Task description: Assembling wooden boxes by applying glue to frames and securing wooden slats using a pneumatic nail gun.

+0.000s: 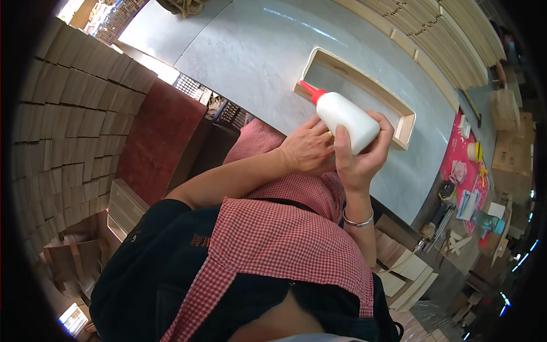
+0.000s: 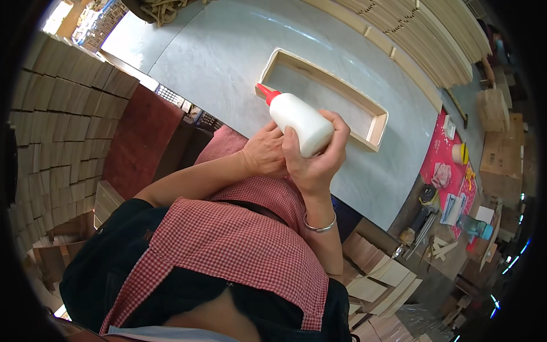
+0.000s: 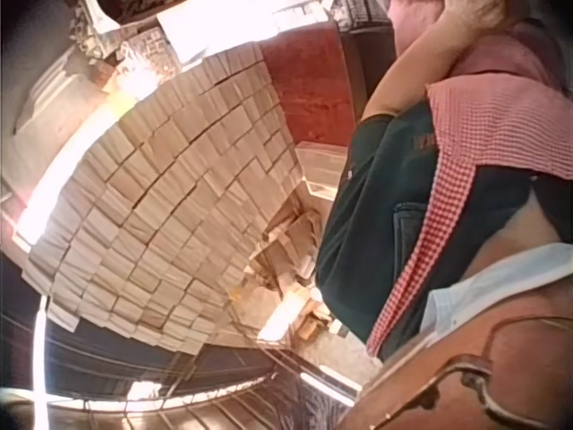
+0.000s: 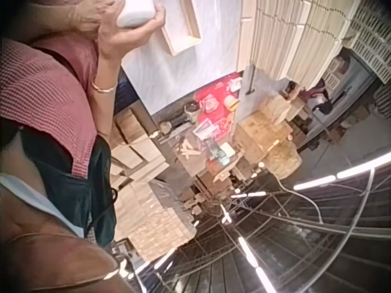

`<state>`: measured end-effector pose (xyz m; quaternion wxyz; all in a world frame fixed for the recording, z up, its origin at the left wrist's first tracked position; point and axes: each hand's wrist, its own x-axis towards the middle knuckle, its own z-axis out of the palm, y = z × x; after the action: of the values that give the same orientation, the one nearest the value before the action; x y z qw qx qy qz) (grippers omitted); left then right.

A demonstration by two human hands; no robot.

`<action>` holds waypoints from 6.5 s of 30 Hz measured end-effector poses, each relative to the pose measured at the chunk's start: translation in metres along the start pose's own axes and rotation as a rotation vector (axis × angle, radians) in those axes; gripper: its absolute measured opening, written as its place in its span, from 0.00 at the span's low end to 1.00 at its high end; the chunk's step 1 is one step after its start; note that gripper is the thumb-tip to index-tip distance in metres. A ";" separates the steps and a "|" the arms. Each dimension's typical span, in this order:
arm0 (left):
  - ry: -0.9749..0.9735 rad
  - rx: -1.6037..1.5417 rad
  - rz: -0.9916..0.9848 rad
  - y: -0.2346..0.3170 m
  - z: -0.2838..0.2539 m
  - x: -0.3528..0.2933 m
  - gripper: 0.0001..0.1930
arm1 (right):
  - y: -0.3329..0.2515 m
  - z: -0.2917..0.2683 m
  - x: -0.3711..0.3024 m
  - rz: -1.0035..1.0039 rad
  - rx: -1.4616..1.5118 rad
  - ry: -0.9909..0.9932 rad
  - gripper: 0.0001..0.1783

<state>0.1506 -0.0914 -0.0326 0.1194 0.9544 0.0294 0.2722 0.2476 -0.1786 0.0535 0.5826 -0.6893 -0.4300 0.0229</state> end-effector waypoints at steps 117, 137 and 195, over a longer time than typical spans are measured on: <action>-0.011 -0.252 -0.374 -0.012 -0.050 -0.004 0.17 | -0.010 -0.165 0.039 0.108 -0.454 -0.408 0.52; 0.106 -0.022 -0.682 -0.073 -0.083 0.022 0.10 | 0.042 -0.081 0.126 -0.182 -0.675 -0.839 0.52; -0.068 -0.037 -0.497 -0.086 -0.106 0.040 0.08 | 0.082 -0.165 0.030 0.130 -0.478 -0.266 0.05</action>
<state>0.1299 0.0192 0.0544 0.2012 0.9241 0.2541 0.2026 0.4001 -0.2853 0.0527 0.3393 -0.8243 -0.4506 0.0485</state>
